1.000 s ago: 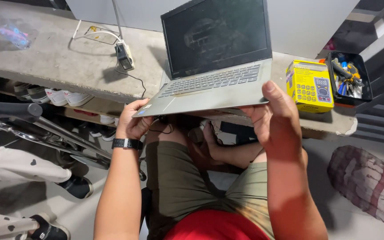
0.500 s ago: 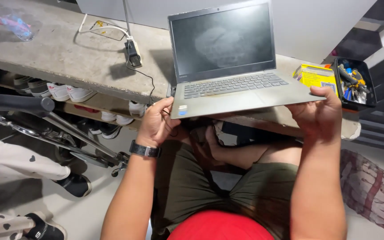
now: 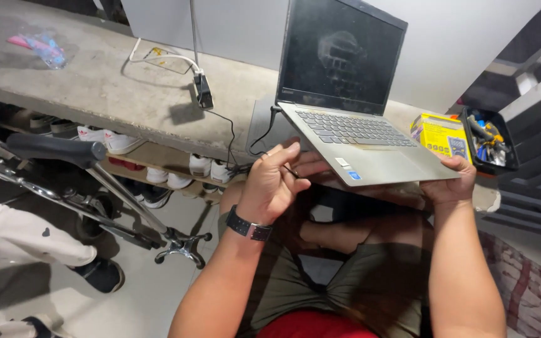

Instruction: Connecting a laptop to a power source and turning it on to verify operation.

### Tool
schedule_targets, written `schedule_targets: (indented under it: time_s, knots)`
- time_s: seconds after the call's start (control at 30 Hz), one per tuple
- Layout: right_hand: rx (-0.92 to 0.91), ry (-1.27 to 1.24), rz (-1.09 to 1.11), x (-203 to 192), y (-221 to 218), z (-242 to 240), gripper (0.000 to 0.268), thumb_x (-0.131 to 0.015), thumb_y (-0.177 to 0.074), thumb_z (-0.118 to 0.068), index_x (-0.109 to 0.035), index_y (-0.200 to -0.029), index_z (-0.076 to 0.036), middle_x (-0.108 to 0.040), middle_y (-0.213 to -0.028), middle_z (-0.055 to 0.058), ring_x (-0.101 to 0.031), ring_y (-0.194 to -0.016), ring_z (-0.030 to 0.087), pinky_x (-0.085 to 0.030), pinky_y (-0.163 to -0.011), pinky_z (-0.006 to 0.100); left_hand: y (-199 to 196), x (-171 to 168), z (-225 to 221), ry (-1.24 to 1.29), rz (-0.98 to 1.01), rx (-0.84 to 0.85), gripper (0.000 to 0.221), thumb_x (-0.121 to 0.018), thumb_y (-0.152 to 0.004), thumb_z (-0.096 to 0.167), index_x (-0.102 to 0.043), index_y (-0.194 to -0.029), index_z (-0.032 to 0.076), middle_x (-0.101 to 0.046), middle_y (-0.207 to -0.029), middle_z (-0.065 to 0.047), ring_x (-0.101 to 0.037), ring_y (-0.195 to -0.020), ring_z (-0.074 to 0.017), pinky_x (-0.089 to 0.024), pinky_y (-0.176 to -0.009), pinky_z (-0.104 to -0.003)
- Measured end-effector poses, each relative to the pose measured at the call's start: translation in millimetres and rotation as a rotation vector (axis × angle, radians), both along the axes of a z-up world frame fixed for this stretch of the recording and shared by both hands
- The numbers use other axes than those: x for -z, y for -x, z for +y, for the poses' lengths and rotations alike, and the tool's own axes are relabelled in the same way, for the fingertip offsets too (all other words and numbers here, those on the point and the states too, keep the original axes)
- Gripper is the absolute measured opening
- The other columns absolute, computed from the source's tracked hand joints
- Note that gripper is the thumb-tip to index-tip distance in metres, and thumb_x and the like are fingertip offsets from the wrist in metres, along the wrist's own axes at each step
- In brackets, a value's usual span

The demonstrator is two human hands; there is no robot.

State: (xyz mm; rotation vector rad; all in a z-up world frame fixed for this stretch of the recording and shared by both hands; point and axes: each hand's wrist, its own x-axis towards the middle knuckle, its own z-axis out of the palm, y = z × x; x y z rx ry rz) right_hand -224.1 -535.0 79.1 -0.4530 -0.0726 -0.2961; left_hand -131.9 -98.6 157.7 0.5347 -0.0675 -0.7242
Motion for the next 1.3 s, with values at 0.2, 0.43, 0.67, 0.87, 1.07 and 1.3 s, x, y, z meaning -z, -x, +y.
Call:
schedule_targets:
  time_s: [0.2, 0.43, 0.67, 0.87, 1.07, 1.3]
  knots:
    - [-0.015, 0.046, -0.015, 1, -7, 3, 0.104, -0.072, -0.076, 0.012, -0.042, -0.176, 0.009, -0.061, -0.169, 0.038, -0.061, -0.152, 0.057, -0.046, -0.131, 0.064, -7, -3, -39, -0.187, -0.235, -0.029, 0.030, -0.074, -0.113, 0.027, -0.076, -0.122, -0.002, -0.081, -0.097, -0.012, -0.080, -0.077, -0.0189, -0.069, -0.054, -0.033]
    - [-0.477, 0.850, 0.454, 8, -36, -70, 0.081, -0.069, -0.093, -0.014, -0.057, -0.169, 0.007, -0.077, -0.151, 0.020, -0.079, -0.119, 0.028, -0.062, -0.089, 0.034, 49, -38, -34, -0.521, -0.430, -0.222, 0.032, -0.071, -0.108, 0.026, -0.070, -0.088, 0.000, -0.073, -0.073, -0.017, -0.074, -0.058, -0.0238, -0.067, -0.050, -0.034]
    - [-0.030, 1.224, 1.081, 33, -80, -35, 0.064, -0.065, -0.120, -0.061, -0.074, -0.148, -0.004, -0.080, -0.126, 0.028, -0.082, -0.106, 0.043, -0.067, -0.089, 0.062, 87, -29, -31, -0.776, -0.565, -0.196, 0.034, -0.075, -0.104, 0.032, -0.078, -0.083, 0.006, -0.079, -0.065, -0.007, -0.083, -0.060, -0.0190, -0.064, -0.059, -0.028]
    - [0.062, 1.233, 1.094, 18, -76, 15, 0.056, -0.067, -0.118, -0.056, -0.076, -0.141, -0.006, -0.081, -0.126, 0.028, -0.080, -0.106, 0.041, -0.063, -0.090, 0.058, 102, -15, -33, -0.839, -0.767, -0.326, 0.046, -0.073, -0.106, 0.037, -0.052, -0.075, 0.011, -0.054, -0.057, -0.001, -0.056, -0.059, -0.0173, -0.046, -0.058, -0.037]
    - [0.095, 1.189, 1.024, 1, -69, 35, 0.045, -0.062, -0.119, -0.047, -0.081, -0.132, -0.008, -0.084, -0.125, 0.017, -0.079, -0.108, 0.033, -0.061, -0.097, 0.046, 116, -19, -35, -0.782, -0.888, -0.411, 0.055, -0.071, -0.109, 0.035, -0.037, -0.071, 0.014, -0.044, -0.060, 0.002, -0.037, -0.059, -0.0167, -0.033, -0.056, -0.044]
    - [0.156, 1.203, 1.039, 1, -62, 33, 0.048, -0.066, -0.115, -0.049, -0.080, -0.135, -0.008, -0.083, -0.131, 0.014, -0.077, -0.116, 0.031, -0.058, -0.104, 0.043, 118, -18, -40, -0.801, -0.976, -0.396, 0.042, -0.069, -0.108, 0.036, -0.060, -0.076, 0.010, -0.066, -0.072, -0.004, -0.059, -0.065, -0.0221, -0.045, -0.063, -0.045]
